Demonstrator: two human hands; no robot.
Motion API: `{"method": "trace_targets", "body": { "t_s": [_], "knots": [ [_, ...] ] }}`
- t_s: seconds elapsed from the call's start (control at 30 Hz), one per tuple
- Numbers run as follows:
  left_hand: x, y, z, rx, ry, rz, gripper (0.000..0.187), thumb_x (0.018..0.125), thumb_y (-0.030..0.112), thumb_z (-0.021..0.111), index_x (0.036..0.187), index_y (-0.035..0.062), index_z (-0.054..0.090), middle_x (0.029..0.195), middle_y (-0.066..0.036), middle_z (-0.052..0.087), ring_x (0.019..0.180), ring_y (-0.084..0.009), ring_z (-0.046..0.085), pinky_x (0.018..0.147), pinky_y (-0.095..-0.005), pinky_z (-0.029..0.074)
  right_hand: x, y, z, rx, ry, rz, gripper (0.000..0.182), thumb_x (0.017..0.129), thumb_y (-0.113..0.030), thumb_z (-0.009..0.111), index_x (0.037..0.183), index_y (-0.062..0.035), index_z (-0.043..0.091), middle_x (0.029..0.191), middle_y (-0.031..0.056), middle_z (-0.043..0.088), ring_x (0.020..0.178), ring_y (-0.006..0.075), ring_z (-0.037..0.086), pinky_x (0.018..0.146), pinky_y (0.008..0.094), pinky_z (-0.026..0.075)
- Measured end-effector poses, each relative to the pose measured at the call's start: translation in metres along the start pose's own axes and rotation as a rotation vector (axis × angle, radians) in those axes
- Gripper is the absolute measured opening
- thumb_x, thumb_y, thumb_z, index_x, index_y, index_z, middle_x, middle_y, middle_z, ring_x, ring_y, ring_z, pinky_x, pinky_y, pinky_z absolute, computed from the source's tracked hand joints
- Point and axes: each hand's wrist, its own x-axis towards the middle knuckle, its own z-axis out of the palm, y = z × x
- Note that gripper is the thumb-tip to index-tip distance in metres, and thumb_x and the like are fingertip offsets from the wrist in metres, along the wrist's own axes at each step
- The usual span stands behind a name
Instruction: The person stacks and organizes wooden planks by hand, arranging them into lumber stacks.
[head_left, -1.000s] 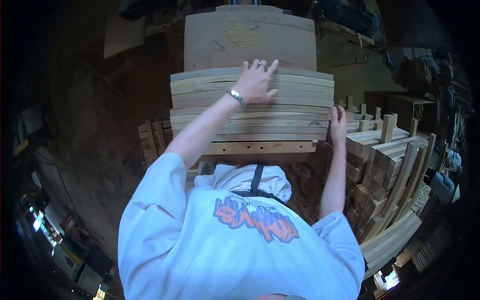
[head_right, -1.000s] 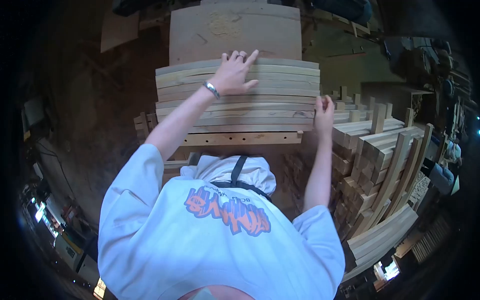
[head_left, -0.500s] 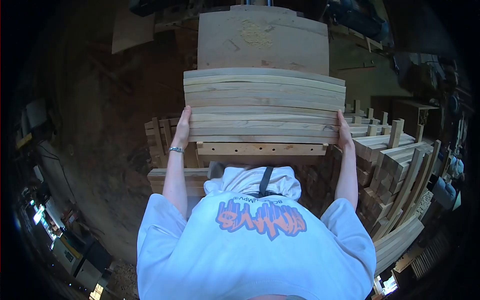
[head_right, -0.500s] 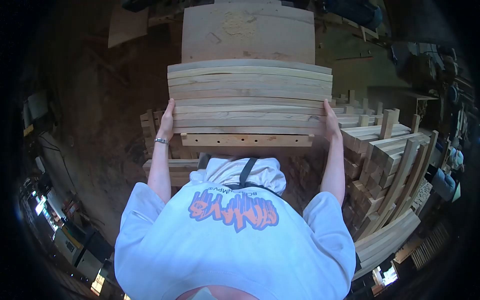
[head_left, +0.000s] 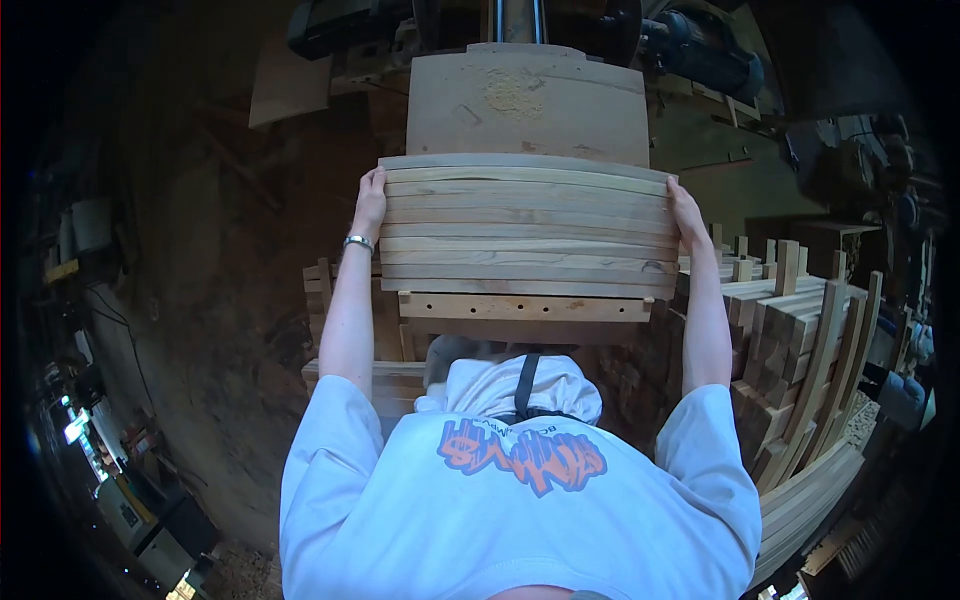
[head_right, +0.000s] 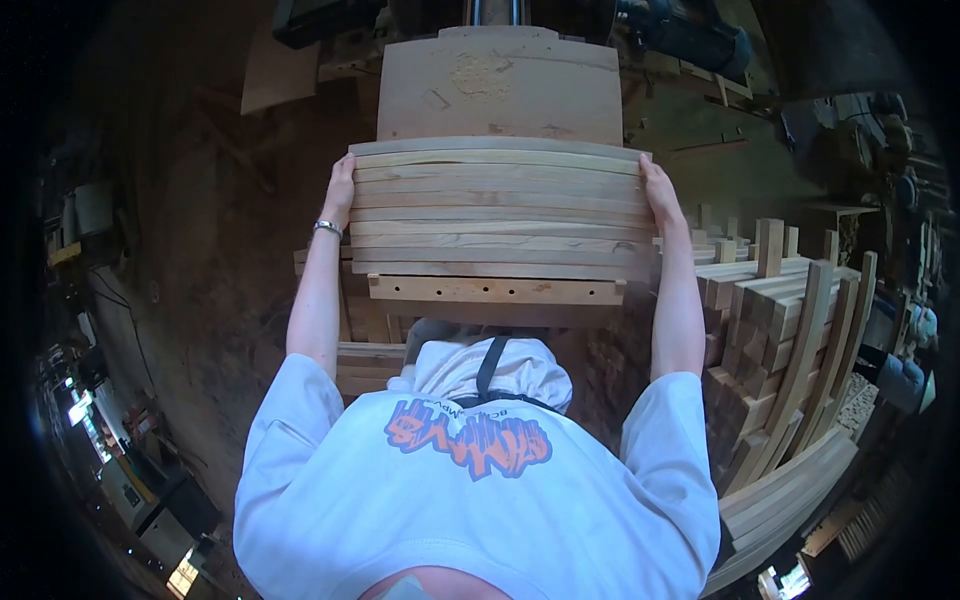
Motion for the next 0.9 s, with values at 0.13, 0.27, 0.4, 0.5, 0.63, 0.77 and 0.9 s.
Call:
{"method": "trace_targets", "body": {
  "t_s": [0.13,0.27,0.4,0.5,0.63,0.77,0.9],
  "knots": [
    [-0.066,0.047,0.027,0.586,0.559,0.447,0.054,0.088,0.040,0.059,0.126,0.0029,0.052,0.126,-0.018,0.055,0.119,-0.0302,0.050,0.101,-0.0420,0.039,-0.056,-0.006,0.064,-0.998,0.618,-0.632,0.079,0.087,-0.055,0.059,0.141,-0.0004,0.039,0.143,0.0217,0.041,0.135,0.0362,0.034,0.111,0.0498,0.027],
    [-0.111,0.078,0.140,0.706,0.127,0.989,0.055,0.083,0.035,0.066,0.127,0.0047,0.051,0.126,-0.014,0.054,0.125,-0.0309,0.043,0.104,-0.0494,0.033,-0.143,0.049,0.199,-1.035,0.303,-0.842,0.071,0.082,-0.050,0.065,0.134,-0.0056,0.049,0.144,0.0187,0.042,0.137,0.0360,0.034,0.114,0.0527,0.021],
    [-0.096,0.084,0.196,0.935,0.158,1.010,0.053,0.084,0.035,0.064,0.126,0.0053,0.052,0.131,-0.014,0.050,0.127,-0.0306,0.041,0.104,-0.0551,0.029,-0.163,0.088,0.241,-1.013,0.488,-0.898,0.068,0.080,-0.048,0.066,0.134,-0.0084,0.052,0.145,0.0151,0.042,0.139,0.0357,0.032,0.114,0.0546,0.021],
    [-0.087,0.091,0.195,1.034,0.046,0.868,0.053,0.088,0.038,0.058,0.129,0.0052,0.050,0.136,-0.012,0.047,0.129,-0.0296,0.039,0.101,-0.0626,0.028,-0.154,0.085,0.238,-0.963,0.538,-0.941,0.065,0.078,-0.047,0.066,0.130,-0.0095,0.056,0.143,0.0136,0.044,0.138,0.0352,0.034,0.113,0.0546,0.023],
    [-0.064,0.098,0.204,1.022,0.075,0.853,0.055,0.089,0.038,0.057,0.133,0.0062,0.049,0.139,-0.008,0.047,0.131,-0.0278,0.039,0.101,-0.0658,0.029,-0.131,0.072,0.238,-0.962,0.552,-0.945,0.059,0.077,-0.045,0.066,0.124,-0.0097,0.061,0.139,0.0126,0.048,0.135,0.0350,0.038,0.112,0.0538,0.027],
    [-0.021,0.134,0.216,1.011,0.063,0.773,0.052,0.089,0.036,0.055,0.133,0.0080,0.049,0.139,-0.006,0.048,0.131,-0.0255,0.039,0.101,-0.0668,0.029,-0.090,0.036,0.238,-0.969,0.571,-0.968,0.057,0.077,-0.042,0.067,0.123,-0.0102,0.060,0.138,0.0122,0.049,0.133,0.0347,0.041,0.111,0.0527,0.028],
    [0.037,0.167,0.234,1.019,0.165,0.830,0.048,0.091,0.036,0.054,0.130,0.0090,0.049,0.135,-0.006,0.051,0.128,-0.0255,0.043,0.101,-0.0678,0.029,-0.033,-0.007,0.239,-0.951,0.592,-1.003,0.054,0.077,-0.041,0.067,0.122,-0.0104,0.060,0.137,0.0118,0.050,0.131,0.0343,0.042,0.111,0.0520,0.029]
  ]
}}
